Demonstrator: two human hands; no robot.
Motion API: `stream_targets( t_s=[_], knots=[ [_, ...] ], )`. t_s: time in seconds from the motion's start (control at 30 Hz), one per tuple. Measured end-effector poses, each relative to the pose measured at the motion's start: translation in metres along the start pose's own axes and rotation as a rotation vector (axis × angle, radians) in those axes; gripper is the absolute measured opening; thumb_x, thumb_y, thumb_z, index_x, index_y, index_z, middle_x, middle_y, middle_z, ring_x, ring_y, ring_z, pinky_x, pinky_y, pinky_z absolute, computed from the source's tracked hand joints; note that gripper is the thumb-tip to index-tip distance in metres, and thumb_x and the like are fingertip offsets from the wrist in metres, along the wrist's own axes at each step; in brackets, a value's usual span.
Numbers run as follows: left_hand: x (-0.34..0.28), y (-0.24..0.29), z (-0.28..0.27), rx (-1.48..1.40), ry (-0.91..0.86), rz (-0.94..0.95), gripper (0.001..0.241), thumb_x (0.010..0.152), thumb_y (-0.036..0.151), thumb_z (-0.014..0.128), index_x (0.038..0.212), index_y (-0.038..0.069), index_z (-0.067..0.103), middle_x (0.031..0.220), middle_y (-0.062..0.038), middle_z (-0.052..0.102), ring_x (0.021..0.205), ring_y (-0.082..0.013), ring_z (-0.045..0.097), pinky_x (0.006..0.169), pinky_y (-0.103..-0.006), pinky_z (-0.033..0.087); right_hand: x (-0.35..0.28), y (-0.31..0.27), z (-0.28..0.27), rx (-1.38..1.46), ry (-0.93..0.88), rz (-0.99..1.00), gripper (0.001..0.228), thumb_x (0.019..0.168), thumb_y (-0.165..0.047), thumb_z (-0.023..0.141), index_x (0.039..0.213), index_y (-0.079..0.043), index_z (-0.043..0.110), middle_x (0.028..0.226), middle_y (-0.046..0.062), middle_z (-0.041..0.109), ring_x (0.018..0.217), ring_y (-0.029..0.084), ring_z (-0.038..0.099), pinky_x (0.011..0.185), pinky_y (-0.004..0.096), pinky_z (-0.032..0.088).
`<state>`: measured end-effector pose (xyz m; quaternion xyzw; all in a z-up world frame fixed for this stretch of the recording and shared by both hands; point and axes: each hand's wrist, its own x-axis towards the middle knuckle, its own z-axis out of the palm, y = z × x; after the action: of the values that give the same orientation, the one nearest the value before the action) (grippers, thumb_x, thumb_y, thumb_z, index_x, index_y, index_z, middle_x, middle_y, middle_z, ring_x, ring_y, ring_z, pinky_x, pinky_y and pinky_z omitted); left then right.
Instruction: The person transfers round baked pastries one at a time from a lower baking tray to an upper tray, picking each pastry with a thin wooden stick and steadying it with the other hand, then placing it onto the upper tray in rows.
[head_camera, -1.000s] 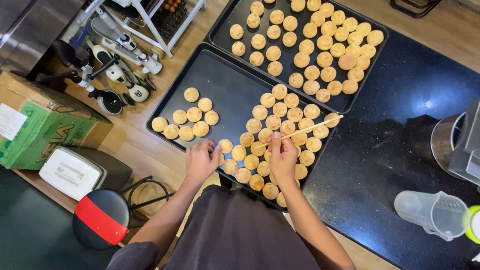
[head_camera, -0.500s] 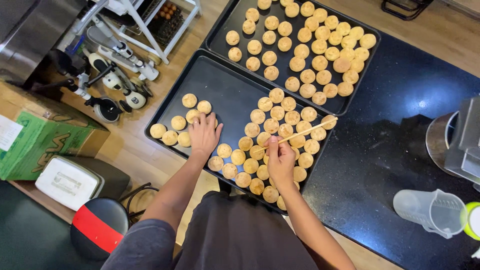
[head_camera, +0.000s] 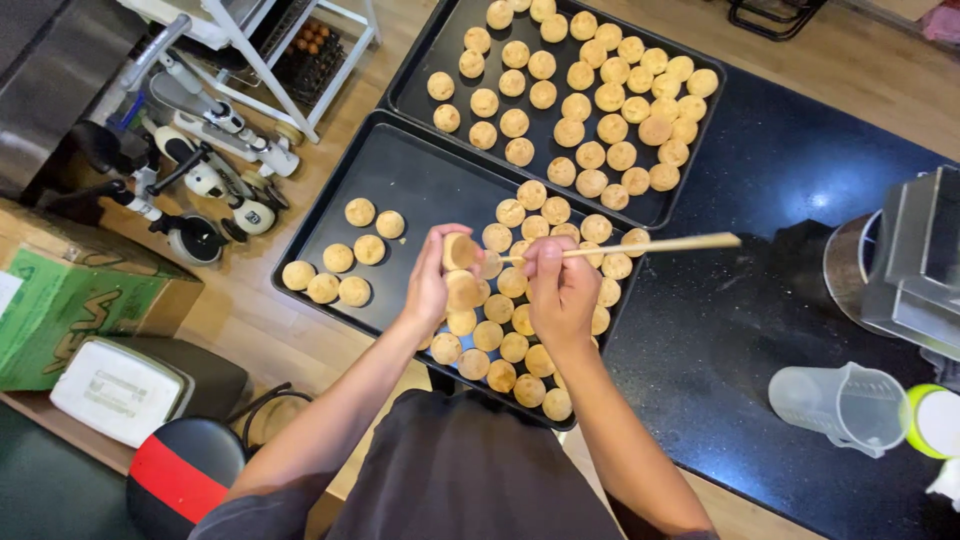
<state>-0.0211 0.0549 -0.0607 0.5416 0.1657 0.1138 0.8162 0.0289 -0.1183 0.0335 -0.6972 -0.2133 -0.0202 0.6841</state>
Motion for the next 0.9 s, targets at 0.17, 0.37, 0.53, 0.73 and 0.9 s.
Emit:
stream_targets(
  t_s=[0.17, 0.37, 0.53, 0.73, 0.9],
  knots=[
    [-0.021, 0.048, 0.055, -0.252, -0.214, 0.04, 0.044, 0.115, 0.038, 0.024, 0.128, 0.008, 0.054, 0.112, -0.011, 0.062, 0.097, -0.0171, 0.062, 0.087, -0.0323, 0.05, 0.005, -0.012, 0.009, -0.176, 0.006, -0.408, 0.026, 0.116, -0.021, 0.05, 0.098, -0.005, 0.061, 0.084, 0.005, 0.065, 0.074, 0.012, 0.06, 0.068, 0.027, 0.047],
    [-0.028, 0.048, 0.067, -0.133, -0.244, 0.077, 0.042, 0.114, 0.035, 0.027, 0.127, 0.006, 0.054, 0.116, -0.006, 0.061, 0.106, -0.012, 0.061, 0.097, -0.0287, 0.05, -0.003, -0.013, 0.004, -0.113, 0.006, -0.164, 0.023, 0.108, -0.013, 0.054, 0.093, -0.002, 0.066, 0.079, 0.008, 0.065, 0.065, 0.015, 0.061, 0.059, 0.029, 0.047],
    [-0.025, 0.041, 0.07, -0.052, -0.179, 0.002, 0.04, 0.113, 0.036, 0.026, 0.123, 0.007, 0.052, 0.102, -0.008, 0.06, 0.083, -0.0157, 0.064, 0.078, -0.032, 0.052, -0.002, -0.002, -0.008, 0.171, -0.007, 0.035, 0.024, 0.108, -0.011, 0.05, 0.092, 0.0, 0.065, 0.079, 0.009, 0.062, 0.061, 0.014, 0.055, 0.055, 0.028, 0.045],
    [-0.03, 0.059, 0.083, 0.507, -0.174, 0.057, 0.038, 0.107, 0.038, 0.027, 0.125, 0.009, 0.044, 0.09, -0.009, 0.064, 0.075, -0.015, 0.066, 0.07, -0.0311, 0.053, 0.001, 0.0, -0.01, -0.375, 0.025, -0.462, 0.025, 0.115, -0.018, 0.052, 0.097, -0.003, 0.061, 0.087, 0.007, 0.063, 0.079, 0.012, 0.06, 0.07, 0.026, 0.049],
    [-0.018, 0.032, 0.075, -0.095, -0.29, -0.035, 0.044, 0.112, 0.038, 0.025, 0.125, 0.005, 0.05, 0.101, -0.012, 0.059, 0.087, -0.0198, 0.061, 0.08, -0.0345, 0.052, -0.008, 0.016, -0.007, 0.35, 0.07, 0.154, 0.024, 0.108, -0.017, 0.05, 0.093, -0.002, 0.061, 0.077, 0.006, 0.059, 0.058, 0.015, 0.048, 0.052, 0.029, 0.04]
  ],
)
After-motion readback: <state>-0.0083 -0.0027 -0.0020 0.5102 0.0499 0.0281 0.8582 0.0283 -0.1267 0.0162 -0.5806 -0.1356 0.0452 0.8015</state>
